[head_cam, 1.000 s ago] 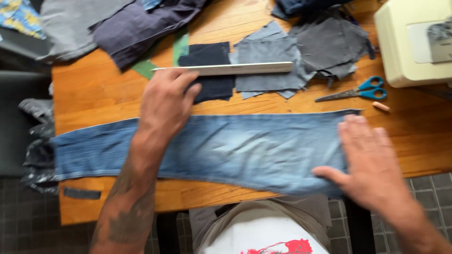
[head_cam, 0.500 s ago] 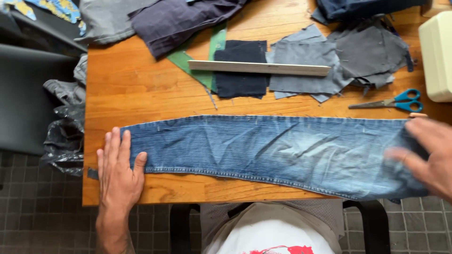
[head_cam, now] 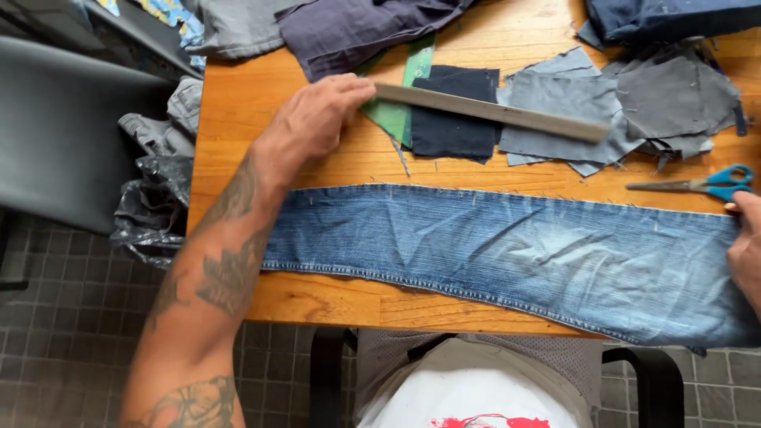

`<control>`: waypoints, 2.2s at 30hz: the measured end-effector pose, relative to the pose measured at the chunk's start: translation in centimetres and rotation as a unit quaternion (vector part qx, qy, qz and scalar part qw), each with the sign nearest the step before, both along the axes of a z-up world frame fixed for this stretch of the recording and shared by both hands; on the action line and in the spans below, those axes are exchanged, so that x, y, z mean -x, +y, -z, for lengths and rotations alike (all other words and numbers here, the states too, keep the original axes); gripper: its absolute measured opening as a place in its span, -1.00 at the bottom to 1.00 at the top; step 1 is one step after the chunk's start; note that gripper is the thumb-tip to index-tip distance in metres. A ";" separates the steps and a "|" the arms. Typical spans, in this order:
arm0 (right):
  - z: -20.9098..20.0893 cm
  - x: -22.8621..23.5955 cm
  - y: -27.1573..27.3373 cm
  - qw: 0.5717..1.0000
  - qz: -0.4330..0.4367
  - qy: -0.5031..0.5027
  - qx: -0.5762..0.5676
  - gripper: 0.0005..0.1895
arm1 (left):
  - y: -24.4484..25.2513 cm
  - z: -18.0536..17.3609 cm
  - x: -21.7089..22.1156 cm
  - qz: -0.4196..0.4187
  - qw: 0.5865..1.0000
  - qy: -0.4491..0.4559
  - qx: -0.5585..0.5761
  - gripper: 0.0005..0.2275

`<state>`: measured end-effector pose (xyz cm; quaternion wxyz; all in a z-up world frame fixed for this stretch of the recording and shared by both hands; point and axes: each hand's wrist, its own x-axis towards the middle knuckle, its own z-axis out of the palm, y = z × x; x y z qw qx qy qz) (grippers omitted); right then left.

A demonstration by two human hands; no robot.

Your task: The person measures a piece of denim fabric using a ruler and a triangular set square, marking lines with chalk. They then use scissors to cut the fabric along the marked lines.

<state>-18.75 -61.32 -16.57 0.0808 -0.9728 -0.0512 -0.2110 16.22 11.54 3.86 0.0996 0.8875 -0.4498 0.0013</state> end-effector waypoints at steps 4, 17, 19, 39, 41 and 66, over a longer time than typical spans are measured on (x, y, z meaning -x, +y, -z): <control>-4.7 -0.3 3.6 0.999 0.030 0.027 0.006 -0.70 | -0.8 -1.5 -2.3 -0.023 0.999 0.010 -0.025 -0.42; -15.6 -3.6 26.8 0.987 -0.147 -0.009 -0.062 -0.53 | -1.5 -2.0 -3.6 0.106 0.920 -0.111 -0.361 -0.47; -16.4 -4.8 29.2 0.983 -0.173 0.000 -0.061 -0.52 | -0.6 -3.2 -2.5 0.107 0.913 -0.106 -0.380 -0.38; -16.5 -2.5 21.8 0.979 -0.196 -0.054 -0.025 -0.36 | 1.6 -1.7 24.4 0.158 0.980 0.031 -0.116 -0.69; -18.3 -2.4 23.6 0.976 -0.207 -0.070 0.022 -0.25 | 0.3 -1.4 24.3 0.190 0.977 -0.024 -0.097 -0.83; -16.0 -6.1 27.9 0.959 -0.234 0.088 -0.135 -0.41 | -1.1 -0.7 20.8 0.188 0.973 -0.125 0.049 -0.81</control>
